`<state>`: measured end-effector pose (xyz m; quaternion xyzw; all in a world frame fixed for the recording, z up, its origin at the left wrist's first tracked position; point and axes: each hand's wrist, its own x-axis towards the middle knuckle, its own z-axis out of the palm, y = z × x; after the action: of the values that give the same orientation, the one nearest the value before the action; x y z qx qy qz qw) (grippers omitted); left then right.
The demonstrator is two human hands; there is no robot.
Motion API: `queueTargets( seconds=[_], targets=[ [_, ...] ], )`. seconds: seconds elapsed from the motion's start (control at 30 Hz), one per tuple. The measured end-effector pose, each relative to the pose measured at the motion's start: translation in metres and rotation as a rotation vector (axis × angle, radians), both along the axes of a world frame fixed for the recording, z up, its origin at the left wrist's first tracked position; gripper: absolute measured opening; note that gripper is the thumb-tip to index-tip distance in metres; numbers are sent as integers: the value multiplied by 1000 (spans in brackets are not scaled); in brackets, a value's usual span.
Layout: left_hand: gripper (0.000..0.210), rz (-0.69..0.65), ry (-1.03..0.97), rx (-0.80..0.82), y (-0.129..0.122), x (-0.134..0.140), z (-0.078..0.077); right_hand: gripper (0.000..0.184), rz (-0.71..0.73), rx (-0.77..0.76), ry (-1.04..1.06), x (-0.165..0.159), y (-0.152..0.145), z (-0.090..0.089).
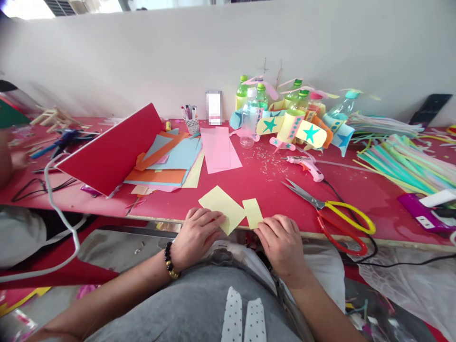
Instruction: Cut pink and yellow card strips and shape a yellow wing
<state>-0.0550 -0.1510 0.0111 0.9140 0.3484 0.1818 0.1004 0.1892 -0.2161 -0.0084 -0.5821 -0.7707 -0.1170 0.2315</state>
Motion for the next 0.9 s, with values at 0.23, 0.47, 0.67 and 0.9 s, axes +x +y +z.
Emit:
queueTargets(
  seconds=[0.23, 0.47, 0.67, 0.9],
  targets=[
    [27, -18, -36, -39, 3, -2, 0, 10, -5, 52, 81, 15, 5, -1],
    [26, -78, -70, -45, 6, 7, -2, 19, 89, 200, 236, 2, 15, 6],
    [24, -175, -160, -40, 22, 6, -6, 15, 186, 70, 94, -17, 24, 2],
    [35, -103, -117, -2, 15, 19, 3, 13, 164, -31, 5, -26, 24, 5]
  ],
)
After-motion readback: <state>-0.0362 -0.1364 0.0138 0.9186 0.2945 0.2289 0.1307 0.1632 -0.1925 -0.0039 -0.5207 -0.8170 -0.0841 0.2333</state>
